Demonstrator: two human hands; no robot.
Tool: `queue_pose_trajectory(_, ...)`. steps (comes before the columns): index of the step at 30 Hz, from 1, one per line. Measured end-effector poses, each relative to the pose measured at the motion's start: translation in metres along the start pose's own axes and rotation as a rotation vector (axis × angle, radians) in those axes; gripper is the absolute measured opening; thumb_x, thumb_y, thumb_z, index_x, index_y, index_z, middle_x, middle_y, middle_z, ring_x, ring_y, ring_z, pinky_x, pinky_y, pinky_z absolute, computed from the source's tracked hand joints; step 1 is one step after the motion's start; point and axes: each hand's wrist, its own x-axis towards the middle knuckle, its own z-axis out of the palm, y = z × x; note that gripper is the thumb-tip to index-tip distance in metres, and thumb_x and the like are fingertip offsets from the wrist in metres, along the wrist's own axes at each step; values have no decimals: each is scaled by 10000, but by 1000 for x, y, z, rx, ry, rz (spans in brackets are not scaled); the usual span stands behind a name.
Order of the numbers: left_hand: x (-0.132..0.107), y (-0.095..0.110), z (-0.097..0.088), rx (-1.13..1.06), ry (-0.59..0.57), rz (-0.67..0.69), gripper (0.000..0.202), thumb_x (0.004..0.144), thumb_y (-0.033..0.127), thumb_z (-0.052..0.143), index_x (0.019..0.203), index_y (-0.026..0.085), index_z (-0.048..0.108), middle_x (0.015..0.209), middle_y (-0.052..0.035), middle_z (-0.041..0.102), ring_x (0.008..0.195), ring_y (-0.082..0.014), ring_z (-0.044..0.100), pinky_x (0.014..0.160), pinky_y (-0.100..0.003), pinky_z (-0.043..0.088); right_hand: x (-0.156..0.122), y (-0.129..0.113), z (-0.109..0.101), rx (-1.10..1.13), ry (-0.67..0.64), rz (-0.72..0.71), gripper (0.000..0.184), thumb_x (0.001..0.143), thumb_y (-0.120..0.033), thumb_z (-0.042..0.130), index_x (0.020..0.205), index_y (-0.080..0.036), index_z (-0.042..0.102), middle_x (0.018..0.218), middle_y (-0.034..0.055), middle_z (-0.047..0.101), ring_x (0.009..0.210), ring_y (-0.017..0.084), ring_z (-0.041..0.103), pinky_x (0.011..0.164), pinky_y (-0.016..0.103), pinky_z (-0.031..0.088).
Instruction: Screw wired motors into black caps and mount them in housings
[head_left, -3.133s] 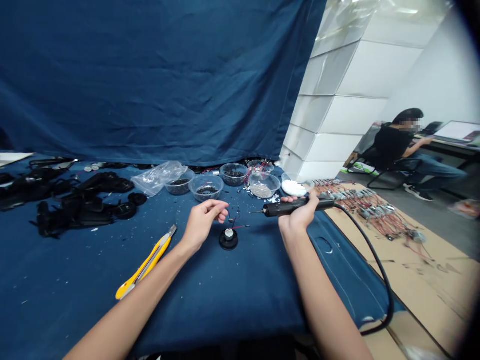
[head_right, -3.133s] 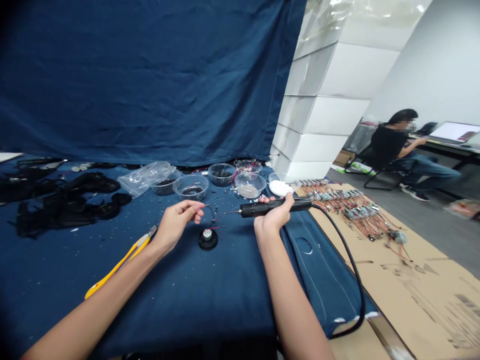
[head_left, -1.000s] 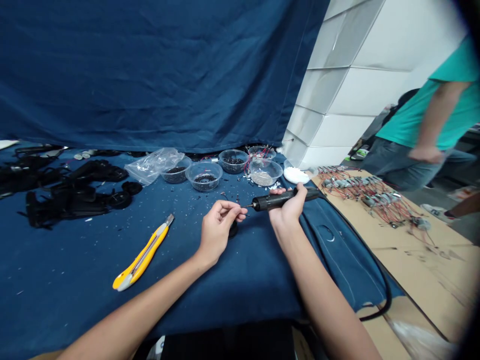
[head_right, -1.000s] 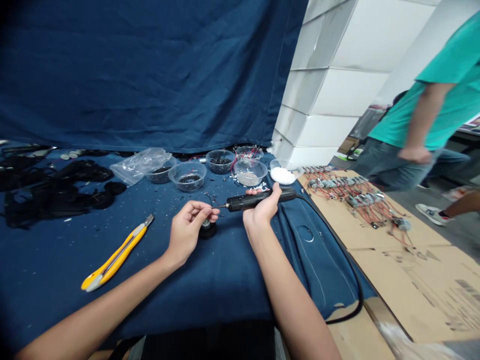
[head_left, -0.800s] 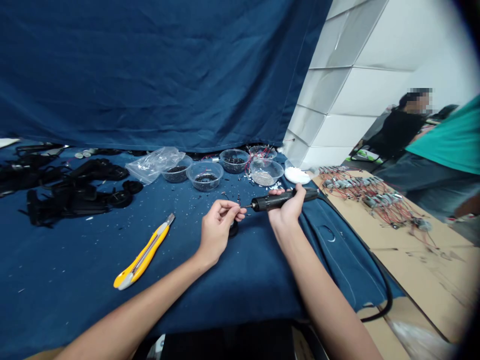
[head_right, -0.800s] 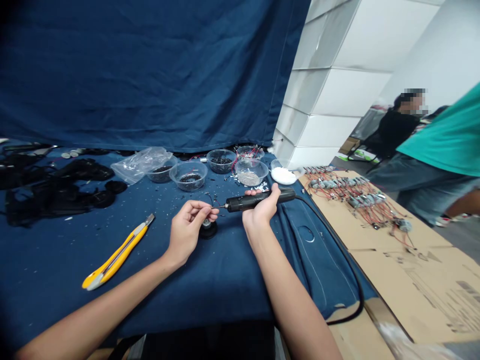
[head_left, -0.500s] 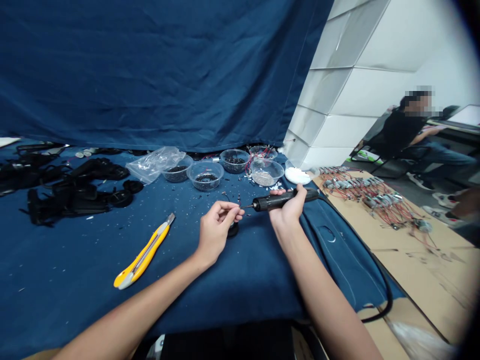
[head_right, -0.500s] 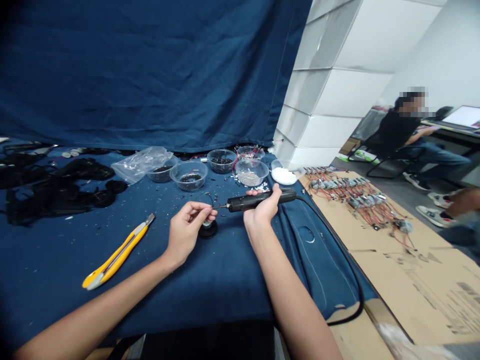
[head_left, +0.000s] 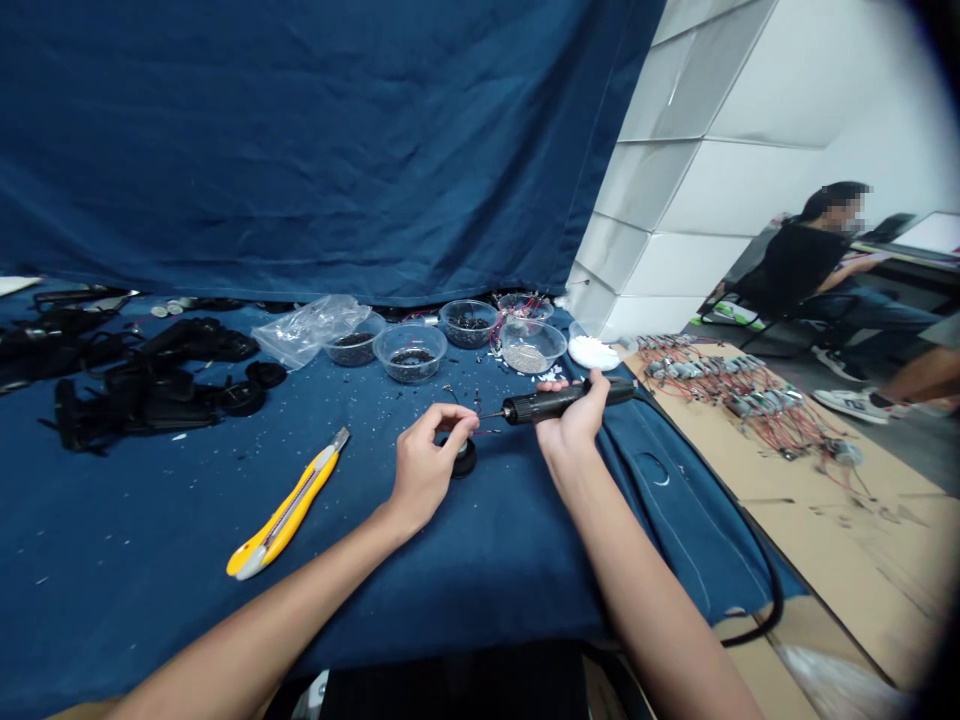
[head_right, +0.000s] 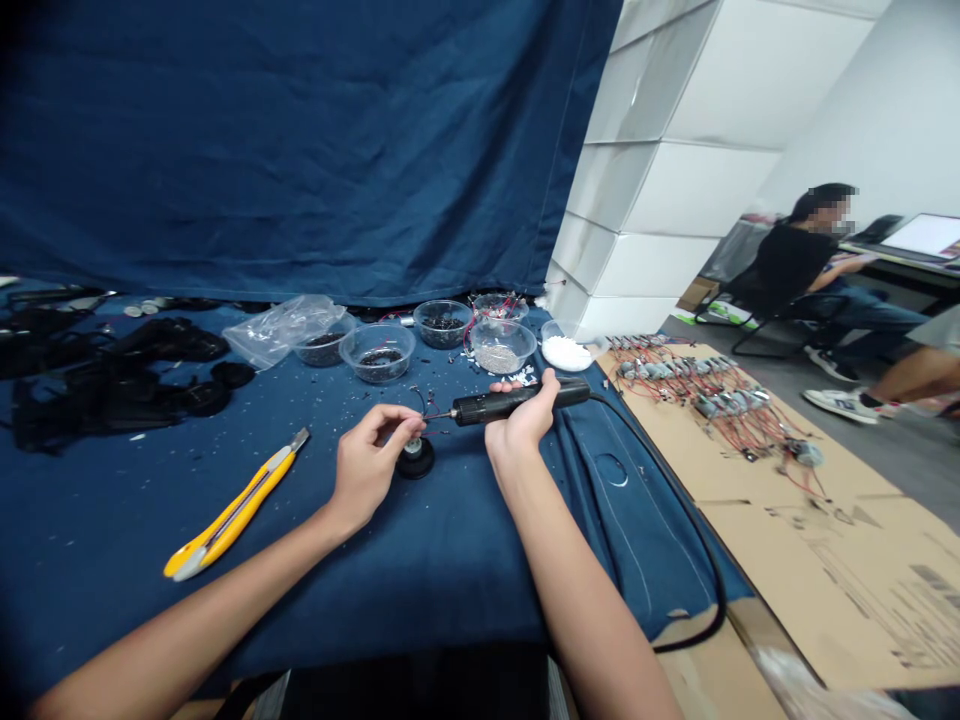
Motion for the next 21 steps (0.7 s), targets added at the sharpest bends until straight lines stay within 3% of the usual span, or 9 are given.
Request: queue_pose_trajectory(21,-3,-1,4,138,32,111,169,931,340,531,909,200,624,822,-5,695,791,-147,649,760,-239,444,0,3,-2,0,25,27,250,844,-338,539,711,-195,383,553,-79,400,442,53,415,416,169,461)
